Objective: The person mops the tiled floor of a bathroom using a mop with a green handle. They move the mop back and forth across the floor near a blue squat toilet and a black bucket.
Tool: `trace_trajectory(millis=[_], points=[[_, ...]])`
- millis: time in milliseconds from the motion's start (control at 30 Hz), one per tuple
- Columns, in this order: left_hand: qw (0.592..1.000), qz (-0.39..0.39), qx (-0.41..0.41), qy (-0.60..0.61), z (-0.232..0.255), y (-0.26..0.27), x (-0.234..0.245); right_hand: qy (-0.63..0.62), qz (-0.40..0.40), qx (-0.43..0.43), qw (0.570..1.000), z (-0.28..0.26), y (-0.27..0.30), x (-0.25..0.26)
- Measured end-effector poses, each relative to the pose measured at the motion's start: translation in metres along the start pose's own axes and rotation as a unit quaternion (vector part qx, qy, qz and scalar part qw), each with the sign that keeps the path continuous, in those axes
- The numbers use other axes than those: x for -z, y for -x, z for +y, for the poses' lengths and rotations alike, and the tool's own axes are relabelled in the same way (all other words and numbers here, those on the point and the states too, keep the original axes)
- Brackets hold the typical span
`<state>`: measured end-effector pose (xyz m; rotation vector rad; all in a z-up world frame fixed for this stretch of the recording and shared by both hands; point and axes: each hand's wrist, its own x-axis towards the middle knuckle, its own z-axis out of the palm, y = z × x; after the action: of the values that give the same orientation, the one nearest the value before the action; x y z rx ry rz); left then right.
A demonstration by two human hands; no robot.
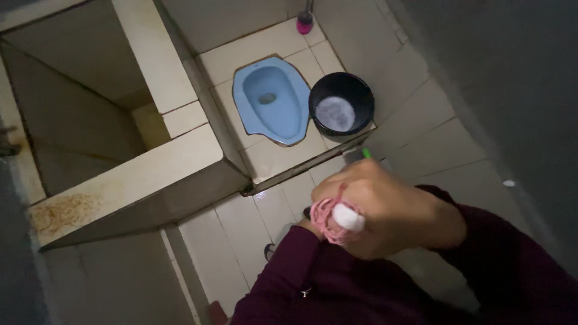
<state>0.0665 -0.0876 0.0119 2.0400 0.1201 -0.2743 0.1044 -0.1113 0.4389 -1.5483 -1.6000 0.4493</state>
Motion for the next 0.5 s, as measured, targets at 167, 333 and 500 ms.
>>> trace_trajectory(millis=[167,333,500], points=[[0.999,0.029,-0.013,0.024,-0.015,0.012,0.02,0.0,-0.017,0.012,1.0,0.032,-0.002,-0.042],[0.996,0.079,-0.011,0.028,-0.03,0.037,0.059,-0.152,0.024,0.049,0.987,0.087,0.029,-0.103],[0.989,0.128,0.076,-0.009,-0.064,0.107,0.084,-0.338,0.071,0.174,0.922,0.121,0.047,-0.142]])
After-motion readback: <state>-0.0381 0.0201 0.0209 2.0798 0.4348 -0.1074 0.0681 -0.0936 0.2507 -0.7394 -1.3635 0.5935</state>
